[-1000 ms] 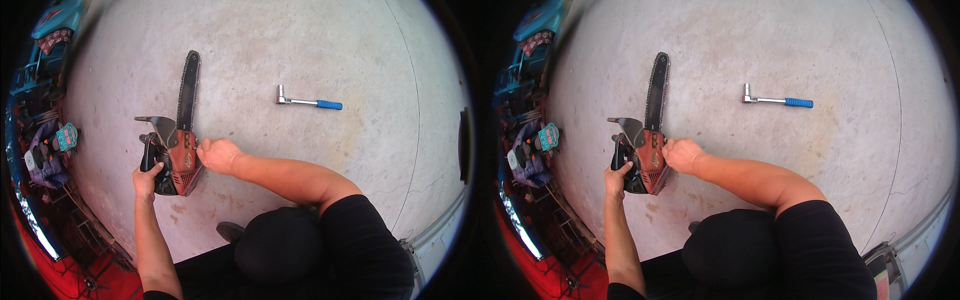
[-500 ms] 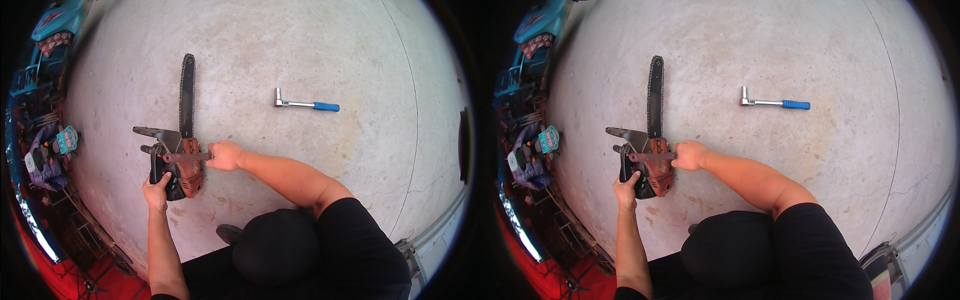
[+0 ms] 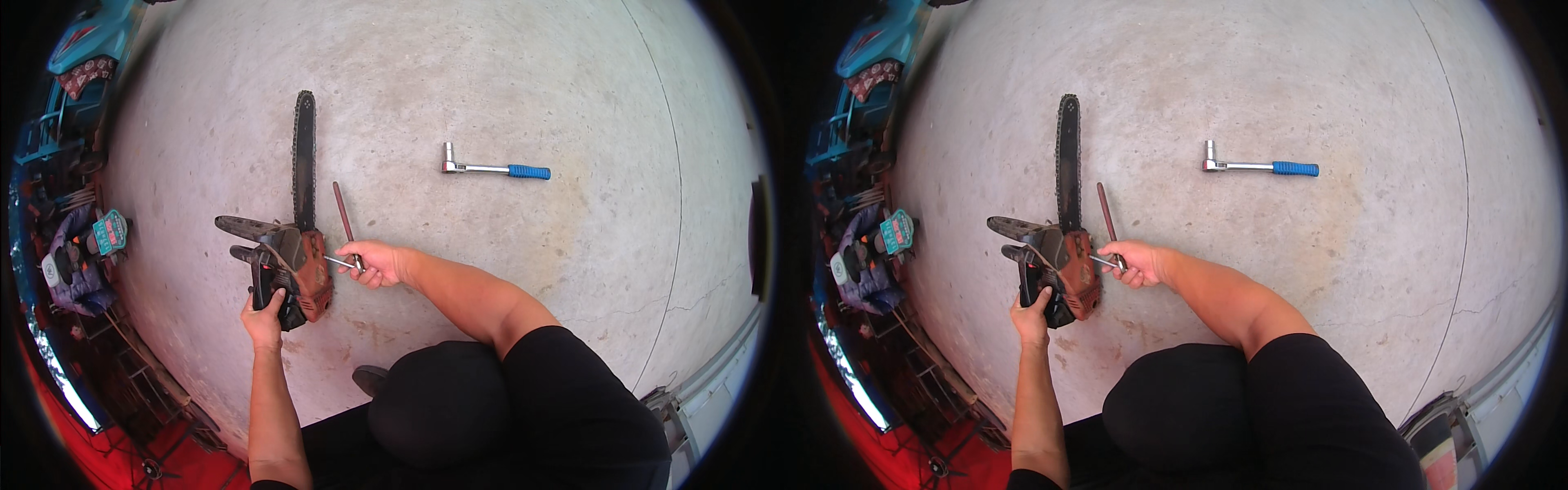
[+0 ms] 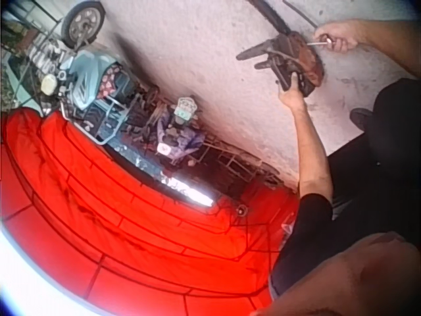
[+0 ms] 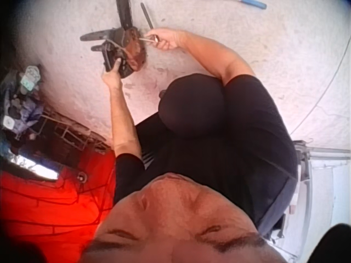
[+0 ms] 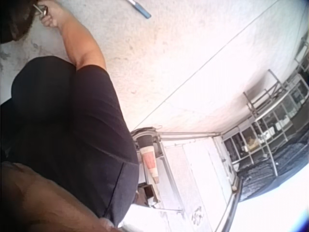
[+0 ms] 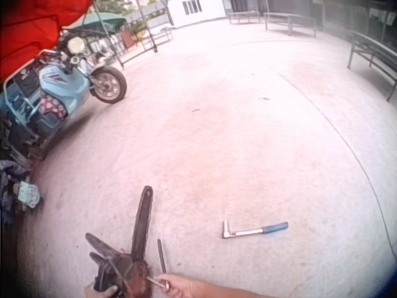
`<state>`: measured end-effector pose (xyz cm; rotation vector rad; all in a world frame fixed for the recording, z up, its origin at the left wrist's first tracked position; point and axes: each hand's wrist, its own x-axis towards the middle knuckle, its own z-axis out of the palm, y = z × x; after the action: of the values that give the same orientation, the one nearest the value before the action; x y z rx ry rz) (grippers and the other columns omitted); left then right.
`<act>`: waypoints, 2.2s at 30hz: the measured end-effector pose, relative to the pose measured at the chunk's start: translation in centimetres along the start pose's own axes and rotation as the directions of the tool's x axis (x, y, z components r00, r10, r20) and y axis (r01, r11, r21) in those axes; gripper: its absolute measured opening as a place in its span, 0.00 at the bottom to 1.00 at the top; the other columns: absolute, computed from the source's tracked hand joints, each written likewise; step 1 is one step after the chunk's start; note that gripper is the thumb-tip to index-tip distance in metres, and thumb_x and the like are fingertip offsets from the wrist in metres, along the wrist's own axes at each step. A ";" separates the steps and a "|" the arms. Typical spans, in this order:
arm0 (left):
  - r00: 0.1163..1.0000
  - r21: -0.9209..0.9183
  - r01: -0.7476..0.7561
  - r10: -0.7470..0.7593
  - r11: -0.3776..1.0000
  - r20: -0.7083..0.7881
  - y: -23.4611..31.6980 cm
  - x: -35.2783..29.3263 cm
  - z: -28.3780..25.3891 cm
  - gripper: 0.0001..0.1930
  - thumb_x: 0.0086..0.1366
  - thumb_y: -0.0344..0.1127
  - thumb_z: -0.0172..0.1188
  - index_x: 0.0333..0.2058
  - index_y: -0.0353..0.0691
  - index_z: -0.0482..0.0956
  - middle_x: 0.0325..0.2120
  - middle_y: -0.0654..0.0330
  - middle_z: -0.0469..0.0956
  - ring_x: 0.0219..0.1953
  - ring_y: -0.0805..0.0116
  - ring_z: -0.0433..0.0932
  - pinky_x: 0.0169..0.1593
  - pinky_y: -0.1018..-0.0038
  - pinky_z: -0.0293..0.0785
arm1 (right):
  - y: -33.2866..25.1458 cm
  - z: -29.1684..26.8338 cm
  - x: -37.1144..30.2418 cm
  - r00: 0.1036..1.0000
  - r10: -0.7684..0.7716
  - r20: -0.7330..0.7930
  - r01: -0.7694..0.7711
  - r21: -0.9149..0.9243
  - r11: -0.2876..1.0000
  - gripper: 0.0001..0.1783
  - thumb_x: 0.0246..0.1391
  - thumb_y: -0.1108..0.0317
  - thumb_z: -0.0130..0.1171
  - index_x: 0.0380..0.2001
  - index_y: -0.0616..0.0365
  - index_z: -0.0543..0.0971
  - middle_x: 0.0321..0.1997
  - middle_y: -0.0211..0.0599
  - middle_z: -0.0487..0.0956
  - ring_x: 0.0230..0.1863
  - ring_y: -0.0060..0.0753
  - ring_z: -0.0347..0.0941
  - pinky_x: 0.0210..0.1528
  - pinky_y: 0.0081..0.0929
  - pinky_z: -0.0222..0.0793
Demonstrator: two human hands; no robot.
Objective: The person uses a T-wrench and a socket wrench to loosen and tighten bolts on the side of a chainsaw while it sits on a concrete floor.
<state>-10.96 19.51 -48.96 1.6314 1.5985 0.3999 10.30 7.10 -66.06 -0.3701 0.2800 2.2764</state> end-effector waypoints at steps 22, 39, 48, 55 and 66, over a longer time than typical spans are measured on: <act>0.999 0.063 0.048 -0.048 0.997 -0.005 2.6 1.2 -0.1 0.10 0.57 0.26 0.75 0.36 0.35 0.84 0.31 0.65 0.83 0.31 0.75 0.79 0.40 0.75 0.76 | 3.0 4.0 -3.3 0.588 -0.788 0.183 -0.240 -0.891 -0.386 0.17 0.55 0.64 0.60 0.46 0.62 0.76 0.44 0.48 0.78 0.40 0.48 0.83 0.41 0.42 0.80; 0.986 0.128 0.136 -0.147 0.982 0.081 5.8 3.7 -1.3 0.13 0.56 0.28 0.76 0.39 0.36 0.84 0.33 0.65 0.83 0.33 0.73 0.79 0.42 0.74 0.76 | 1.7 6.5 -2.9 0.568 -0.776 0.273 -0.284 -0.820 -0.497 0.19 0.57 0.69 0.54 0.51 0.65 0.76 0.44 0.47 0.78 0.40 0.46 0.83 0.41 0.40 0.81; 0.985 0.152 0.142 -0.155 0.978 0.074 6.3 4.0 -1.4 0.13 0.54 0.28 0.76 0.37 0.36 0.83 0.31 0.64 0.82 0.31 0.73 0.79 0.40 0.74 0.76 | 1.6 6.5 -2.1 0.570 -0.755 0.323 -0.326 -0.755 -0.569 0.21 0.57 0.68 0.55 0.52 0.65 0.76 0.45 0.46 0.78 0.40 0.45 0.83 0.40 0.37 0.81; 0.985 0.148 0.145 -0.158 0.978 0.076 6.2 4.3 -1.6 0.13 0.54 0.29 0.76 0.36 0.36 0.83 0.31 0.64 0.82 0.30 0.73 0.79 0.39 0.74 0.76 | 1.8 7.2 -2.2 0.553 -0.745 0.374 -0.377 -0.685 -0.624 0.16 0.56 0.67 0.57 0.46 0.62 0.79 0.42 0.44 0.78 0.38 0.43 0.82 0.37 0.36 0.81; 0.986 0.165 0.131 -0.146 0.978 0.078 6.3 4.7 -1.7 0.12 0.55 0.29 0.76 0.35 0.36 0.83 0.30 0.63 0.82 0.29 0.73 0.79 0.39 0.75 0.76 | 0.5 7.8 -2.6 0.589 -0.688 0.424 -0.338 -0.644 -0.686 0.11 0.56 0.67 0.56 0.40 0.60 0.80 0.41 0.43 0.78 0.39 0.44 0.82 0.36 0.37 0.80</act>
<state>-7.10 25.23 -44.81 1.6188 1.6996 0.1268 10.24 7.47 -57.84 -1.8652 -1.8202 0.4003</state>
